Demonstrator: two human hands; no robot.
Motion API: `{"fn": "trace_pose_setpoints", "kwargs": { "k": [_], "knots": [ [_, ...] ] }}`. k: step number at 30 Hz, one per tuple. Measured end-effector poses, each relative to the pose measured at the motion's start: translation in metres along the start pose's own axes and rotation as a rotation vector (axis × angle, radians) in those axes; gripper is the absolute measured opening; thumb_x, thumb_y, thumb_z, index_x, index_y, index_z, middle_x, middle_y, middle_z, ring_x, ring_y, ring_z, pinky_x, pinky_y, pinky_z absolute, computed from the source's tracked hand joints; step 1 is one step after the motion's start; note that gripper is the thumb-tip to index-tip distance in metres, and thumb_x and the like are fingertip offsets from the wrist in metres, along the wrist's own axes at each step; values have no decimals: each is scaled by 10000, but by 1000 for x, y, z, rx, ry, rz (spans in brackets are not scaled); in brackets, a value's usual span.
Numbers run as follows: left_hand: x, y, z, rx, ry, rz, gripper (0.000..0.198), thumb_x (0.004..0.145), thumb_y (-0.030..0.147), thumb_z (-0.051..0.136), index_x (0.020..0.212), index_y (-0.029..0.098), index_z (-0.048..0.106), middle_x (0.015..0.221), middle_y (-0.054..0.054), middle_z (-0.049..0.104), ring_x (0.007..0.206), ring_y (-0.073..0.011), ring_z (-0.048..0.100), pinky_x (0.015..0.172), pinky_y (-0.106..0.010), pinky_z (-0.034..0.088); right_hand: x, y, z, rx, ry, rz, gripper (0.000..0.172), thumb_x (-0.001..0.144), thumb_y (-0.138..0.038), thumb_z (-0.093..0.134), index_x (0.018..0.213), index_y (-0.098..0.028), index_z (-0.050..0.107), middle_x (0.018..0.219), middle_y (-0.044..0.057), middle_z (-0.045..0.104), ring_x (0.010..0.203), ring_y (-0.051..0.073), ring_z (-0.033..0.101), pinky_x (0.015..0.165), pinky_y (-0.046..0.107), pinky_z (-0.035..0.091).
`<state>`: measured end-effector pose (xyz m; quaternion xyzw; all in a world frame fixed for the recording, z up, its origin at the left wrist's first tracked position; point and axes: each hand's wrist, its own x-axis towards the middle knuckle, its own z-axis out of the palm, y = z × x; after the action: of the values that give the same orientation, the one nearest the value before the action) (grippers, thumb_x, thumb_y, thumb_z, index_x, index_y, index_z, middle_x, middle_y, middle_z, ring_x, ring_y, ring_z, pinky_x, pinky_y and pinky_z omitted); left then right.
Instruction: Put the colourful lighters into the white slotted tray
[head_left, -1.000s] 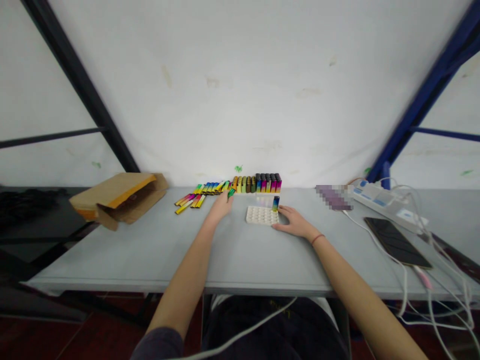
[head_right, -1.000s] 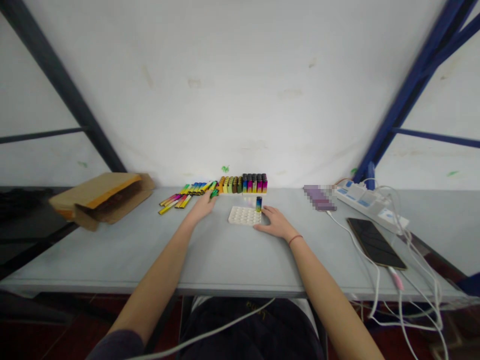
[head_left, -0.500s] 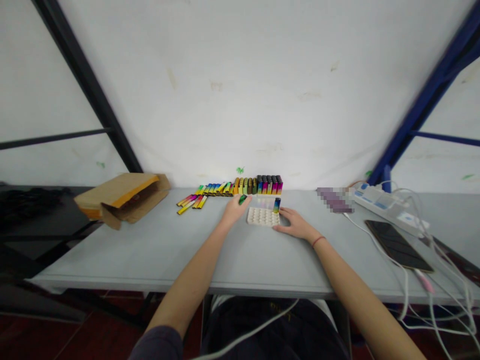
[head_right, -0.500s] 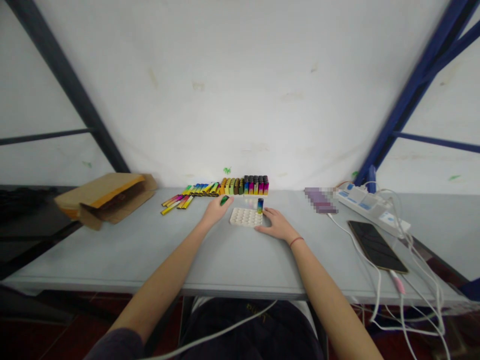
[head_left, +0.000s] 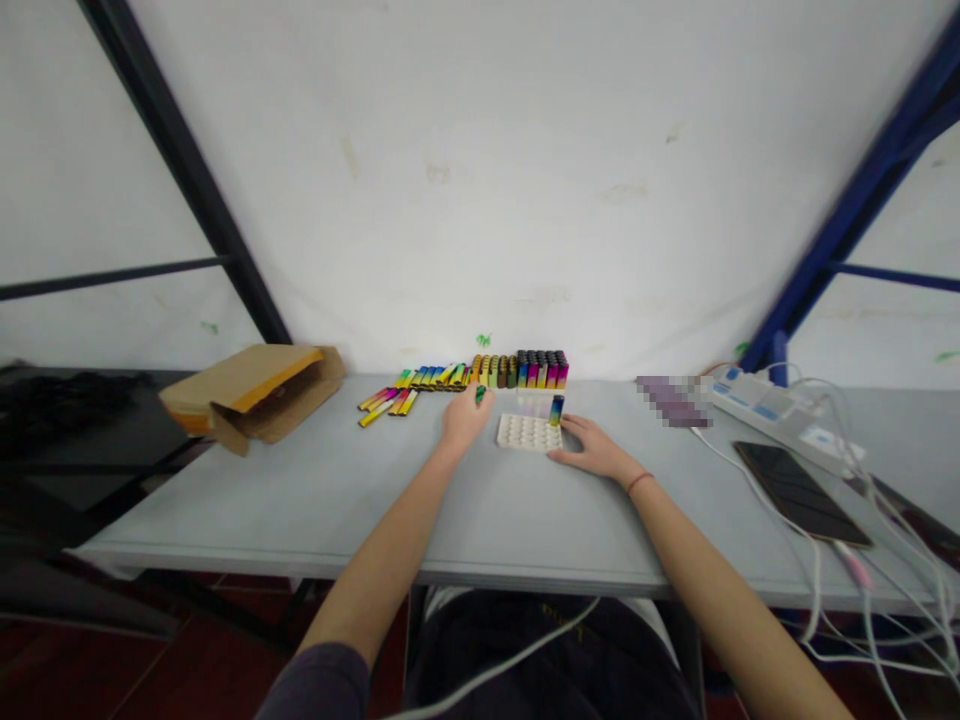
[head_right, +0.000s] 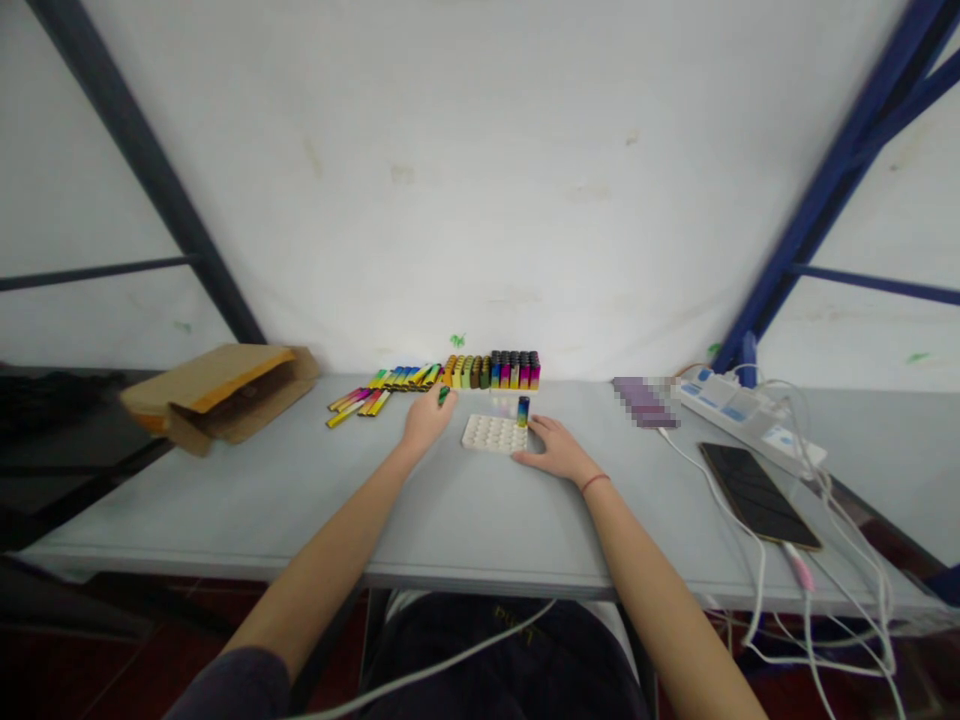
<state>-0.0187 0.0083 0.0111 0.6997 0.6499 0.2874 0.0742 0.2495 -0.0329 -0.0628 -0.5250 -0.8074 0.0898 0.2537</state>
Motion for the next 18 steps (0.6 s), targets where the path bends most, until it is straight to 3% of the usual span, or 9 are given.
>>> {"fn": "trace_pose_setpoints", "kwargs": {
  "k": [6,12,18],
  "knots": [
    [0,-3,3,-62,8,20,355,983,440,449,1069,188,684,985,-106,763,976,-248,702,763,-265,448,0,2,3,11,10,3,790,805,-660,667,1385,-129,585,1480,219,536,1360,398,507,1166,568,379],
    [4,-5,3,-107,51,-44,327,987,370,434,1094,189,685,1014,-121,764,1013,-272,705,826,-295,477,0,1,2,2,1,11,806,806,-657,666,1385,-102,581,1480,238,528,1363,399,504,1174,560,368],
    [5,-10,9,-232,25,-38,342,972,451,490,1190,209,594,966,-102,748,947,-279,715,807,-324,507,0,2,3,18,18,0,790,803,-667,667,1382,-135,588,1471,218,544,1353,402,511,1163,580,377]
  ]
}}
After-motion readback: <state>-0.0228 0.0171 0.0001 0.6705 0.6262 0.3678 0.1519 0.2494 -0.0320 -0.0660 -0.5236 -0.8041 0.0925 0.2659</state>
